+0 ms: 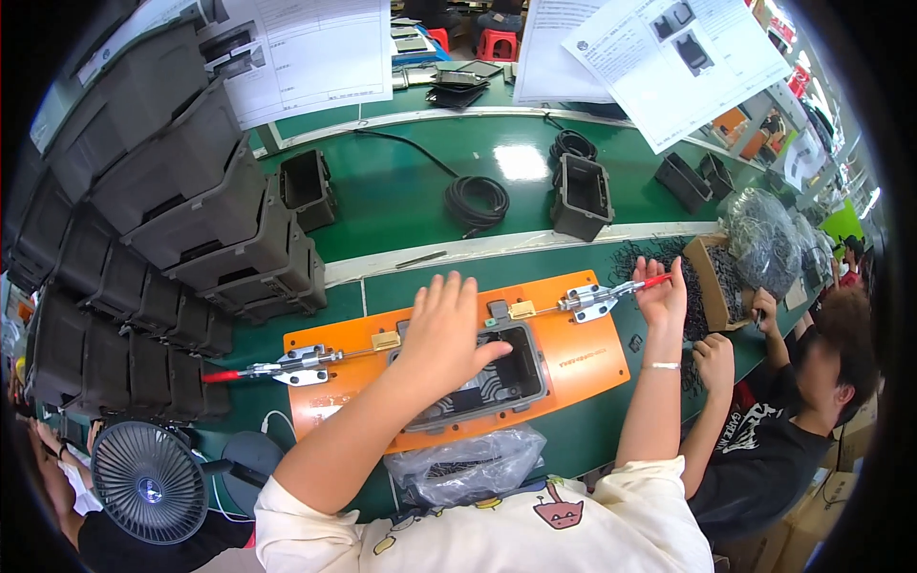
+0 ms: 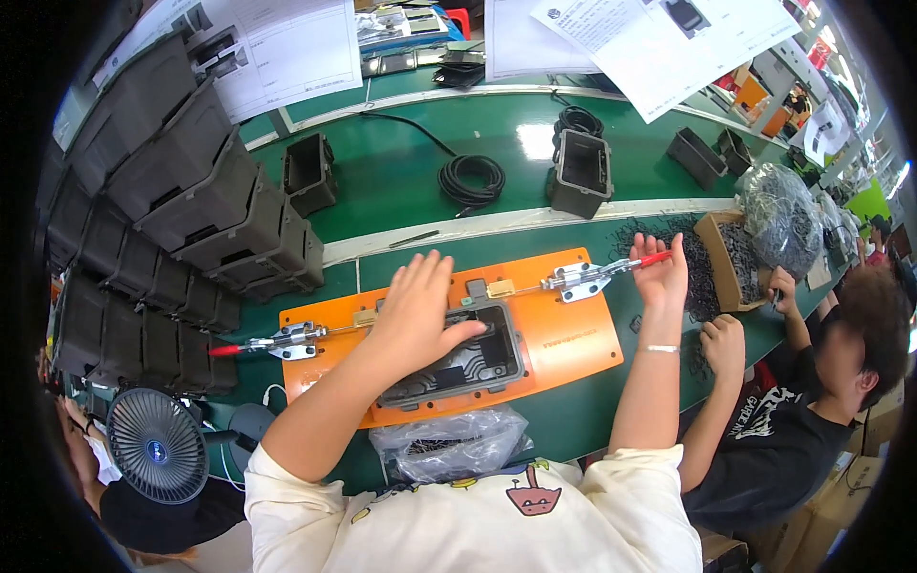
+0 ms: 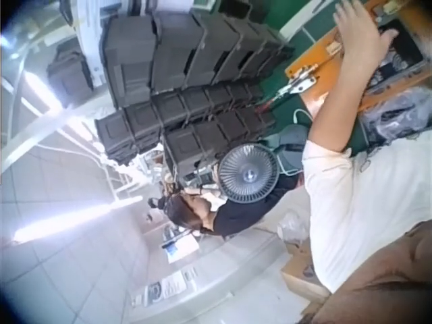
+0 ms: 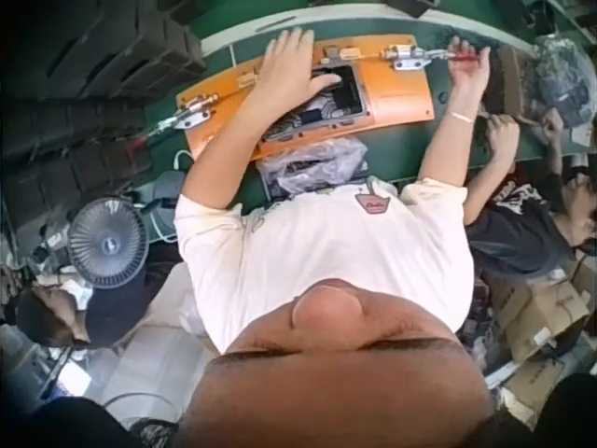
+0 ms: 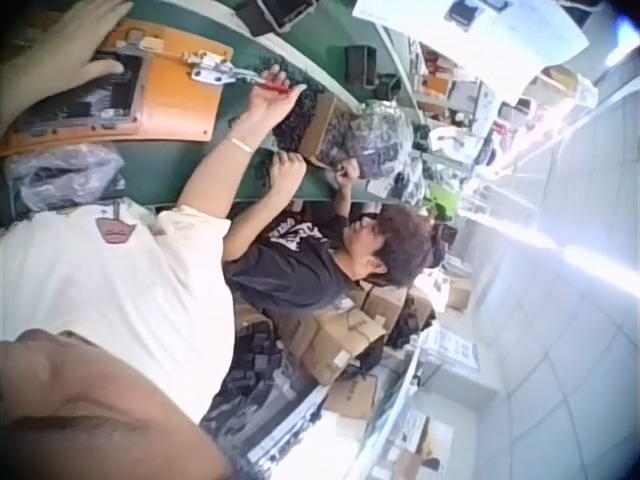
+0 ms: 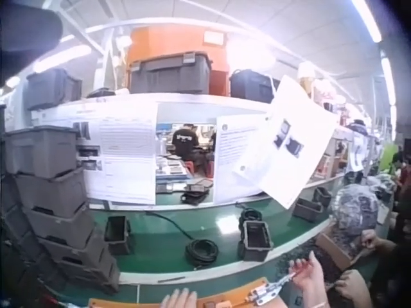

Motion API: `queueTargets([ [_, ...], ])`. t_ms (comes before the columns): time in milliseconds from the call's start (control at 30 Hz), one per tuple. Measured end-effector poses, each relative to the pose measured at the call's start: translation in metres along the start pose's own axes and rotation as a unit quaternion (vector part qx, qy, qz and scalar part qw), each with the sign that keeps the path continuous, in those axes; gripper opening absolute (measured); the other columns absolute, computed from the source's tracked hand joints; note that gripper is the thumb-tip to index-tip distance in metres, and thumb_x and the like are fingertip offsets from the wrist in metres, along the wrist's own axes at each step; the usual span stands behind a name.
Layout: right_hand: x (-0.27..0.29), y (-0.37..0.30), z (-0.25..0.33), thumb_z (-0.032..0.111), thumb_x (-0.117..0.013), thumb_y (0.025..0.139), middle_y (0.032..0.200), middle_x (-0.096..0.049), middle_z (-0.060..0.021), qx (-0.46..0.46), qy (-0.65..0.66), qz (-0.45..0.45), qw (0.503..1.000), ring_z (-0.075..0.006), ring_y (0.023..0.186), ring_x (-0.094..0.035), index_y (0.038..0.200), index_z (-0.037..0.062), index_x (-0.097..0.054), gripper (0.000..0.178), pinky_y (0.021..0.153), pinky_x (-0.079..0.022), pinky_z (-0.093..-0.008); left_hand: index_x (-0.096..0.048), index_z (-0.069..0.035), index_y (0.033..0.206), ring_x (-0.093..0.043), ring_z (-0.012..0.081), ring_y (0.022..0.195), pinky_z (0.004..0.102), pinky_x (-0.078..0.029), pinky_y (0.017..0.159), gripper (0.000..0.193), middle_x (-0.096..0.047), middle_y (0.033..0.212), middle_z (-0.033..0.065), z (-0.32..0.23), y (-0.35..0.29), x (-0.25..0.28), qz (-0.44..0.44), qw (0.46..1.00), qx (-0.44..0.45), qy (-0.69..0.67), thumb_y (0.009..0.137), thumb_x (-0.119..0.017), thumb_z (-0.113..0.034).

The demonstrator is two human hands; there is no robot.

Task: Assembling small components into a plastic housing using a toggle clamp fixture.

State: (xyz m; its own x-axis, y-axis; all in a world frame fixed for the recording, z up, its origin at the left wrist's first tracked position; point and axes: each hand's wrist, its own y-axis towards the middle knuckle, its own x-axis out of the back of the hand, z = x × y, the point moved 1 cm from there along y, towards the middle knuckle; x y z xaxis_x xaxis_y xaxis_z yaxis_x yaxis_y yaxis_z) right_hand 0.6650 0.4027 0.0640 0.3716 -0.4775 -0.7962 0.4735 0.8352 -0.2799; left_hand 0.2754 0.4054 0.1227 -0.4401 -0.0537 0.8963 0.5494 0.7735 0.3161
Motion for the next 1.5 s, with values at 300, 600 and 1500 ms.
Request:
queueTargets([
  [300,-0.124,-0.097,-0.093,0.045,-0.064,0.082,0.137,-0.048,-0.0173,0.282,-0.783,0.373,0.41,-0.0363,0.131,-0.04,0.119,0.0106,-0.063,0.051,0.104,-0.034,-0.0438,-0.055,0.008,0.112,-0.057,0.0326,0.096,0.0436,-0.042,0.089,0.055,-0.06,0.099,0.0185,-0.008,0.014,-0.023,0.01,0.999,-0.008,-0.032,0.073,-0.071,-0.027],
  [600,-0.124,-0.095,-0.027,0.013,-0.074,0.078,0.117,-0.054,-0.0133,0.48,-0.613,0.073,0.624,-0.0243,0.103,-0.054,0.124,0.0027,-0.05,0.053,0.088,-0.045,-0.0352,-0.053,0.0,0.116,-0.048,0.0363,0.115,0.0513,-0.033,0.098,0.06,-0.054,0.118,0.0184,-0.01,-0.016,0.022,-0.094,0.995,-0.027,-0.005,0.074,-0.075,-0.036],
  [1500,-0.078,-0.174,-0.121,-0.003,-0.068,0.077,0.055,-0.043,0.0044,0.175,-0.676,0.231,0.677,-0.0018,0.049,-0.037,0.091,-0.0003,-0.054,0.02,0.045,-0.03,-0.0186,-0.053,-0.002,0.054,-0.055,0.0328,0.051,0.0429,-0.044,0.049,0.037,-0.055,0.056,0.0144,0.021,-0.096,0.04,-0.085,0.958,0.21,-0.178,0.077,-0.067,-0.026],
])
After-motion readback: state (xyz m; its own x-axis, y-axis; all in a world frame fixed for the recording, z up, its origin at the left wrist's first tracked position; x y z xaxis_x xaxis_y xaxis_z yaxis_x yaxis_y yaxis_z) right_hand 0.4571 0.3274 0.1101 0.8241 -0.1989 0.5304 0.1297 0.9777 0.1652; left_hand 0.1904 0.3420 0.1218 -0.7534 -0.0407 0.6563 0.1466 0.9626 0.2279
